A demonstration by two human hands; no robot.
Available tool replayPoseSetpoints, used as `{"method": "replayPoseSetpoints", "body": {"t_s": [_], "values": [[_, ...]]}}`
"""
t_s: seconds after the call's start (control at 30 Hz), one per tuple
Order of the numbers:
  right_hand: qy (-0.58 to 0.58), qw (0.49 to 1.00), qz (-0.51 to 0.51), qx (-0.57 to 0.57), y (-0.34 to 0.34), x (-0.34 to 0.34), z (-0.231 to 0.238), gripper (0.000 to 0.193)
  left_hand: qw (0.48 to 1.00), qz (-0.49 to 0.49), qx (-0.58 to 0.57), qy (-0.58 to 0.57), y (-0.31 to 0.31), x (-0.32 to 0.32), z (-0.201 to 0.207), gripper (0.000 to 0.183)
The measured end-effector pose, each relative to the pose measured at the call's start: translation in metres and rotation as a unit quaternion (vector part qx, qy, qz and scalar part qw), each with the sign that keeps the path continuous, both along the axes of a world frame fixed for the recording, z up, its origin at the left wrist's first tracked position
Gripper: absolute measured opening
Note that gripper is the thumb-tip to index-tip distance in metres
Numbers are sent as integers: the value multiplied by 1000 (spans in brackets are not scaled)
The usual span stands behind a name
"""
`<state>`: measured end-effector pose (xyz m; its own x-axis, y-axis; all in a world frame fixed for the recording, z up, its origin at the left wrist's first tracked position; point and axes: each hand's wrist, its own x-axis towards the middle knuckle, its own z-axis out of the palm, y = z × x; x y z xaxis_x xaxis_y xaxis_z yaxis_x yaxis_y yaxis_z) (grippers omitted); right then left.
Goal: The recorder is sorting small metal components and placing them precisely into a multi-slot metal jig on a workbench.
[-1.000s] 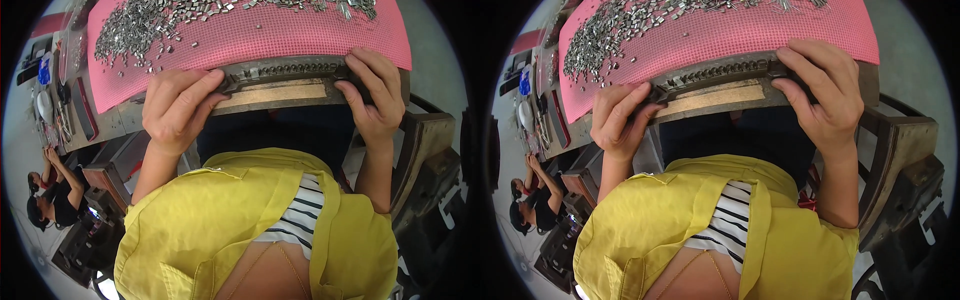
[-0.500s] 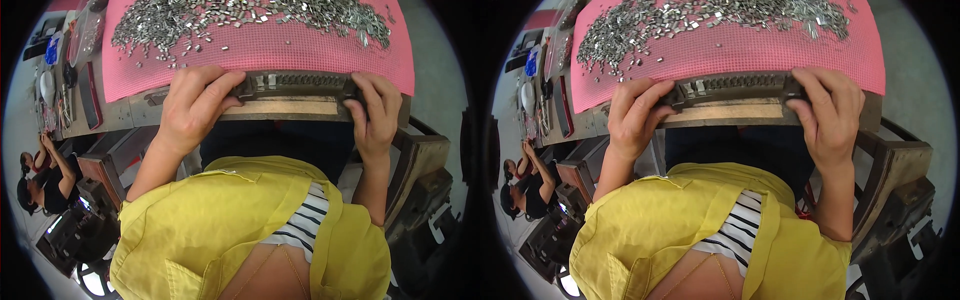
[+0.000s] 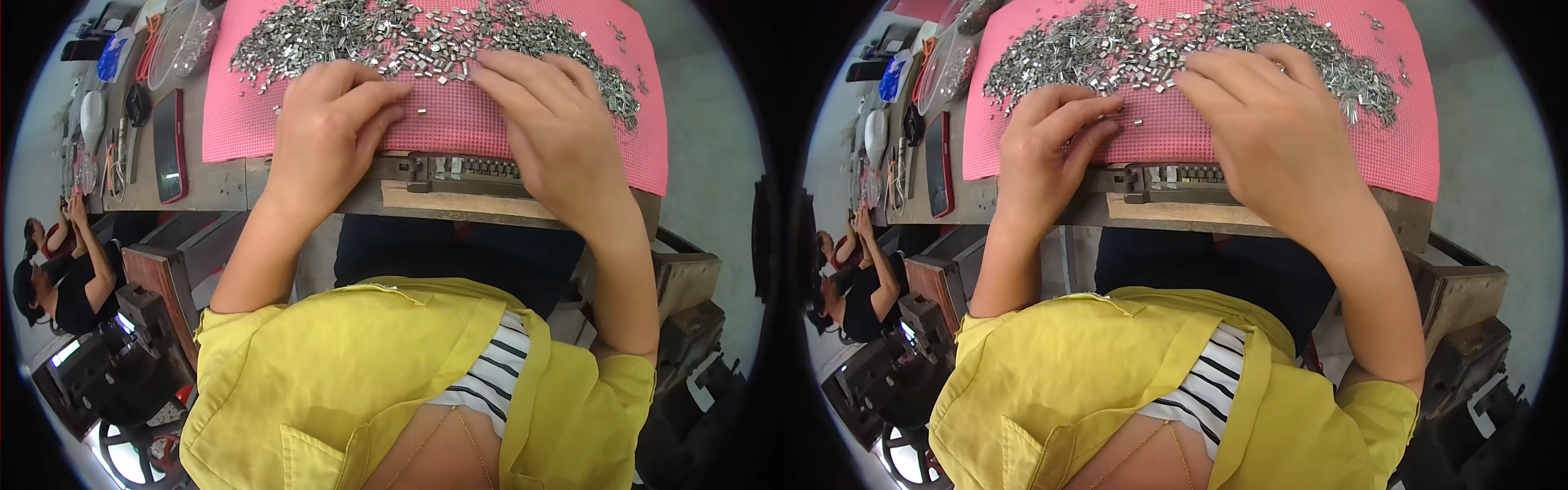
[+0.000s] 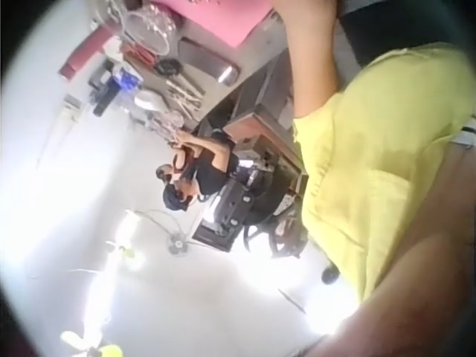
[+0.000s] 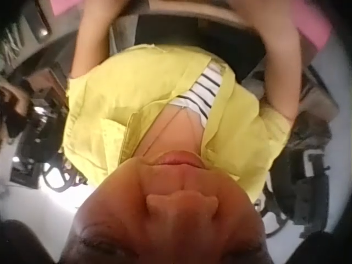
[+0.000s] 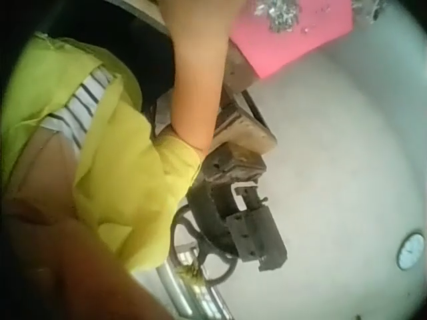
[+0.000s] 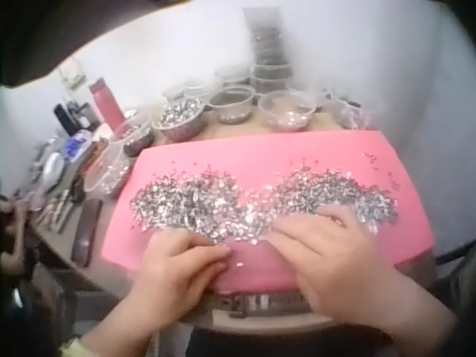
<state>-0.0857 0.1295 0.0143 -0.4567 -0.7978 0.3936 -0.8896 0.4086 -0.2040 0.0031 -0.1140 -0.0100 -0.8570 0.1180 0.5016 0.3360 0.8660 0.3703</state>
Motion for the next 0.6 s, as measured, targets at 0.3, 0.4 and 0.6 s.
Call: {"method": "replayPoseSetpoints", "body": {"t_s": [0.3,0.4,0.6], "values": [[-30,997,43,48,-5,0,-17,49,998,48,-23,-31,0,-1,-4,13],[-55,997,36,49,8,14,-14,46,997,59,-46,-20,-1,-6,-7,12],[-89,996,24,14,26,24,-7,36,998,20,-45,-25,2,-11,-1,10]]}}
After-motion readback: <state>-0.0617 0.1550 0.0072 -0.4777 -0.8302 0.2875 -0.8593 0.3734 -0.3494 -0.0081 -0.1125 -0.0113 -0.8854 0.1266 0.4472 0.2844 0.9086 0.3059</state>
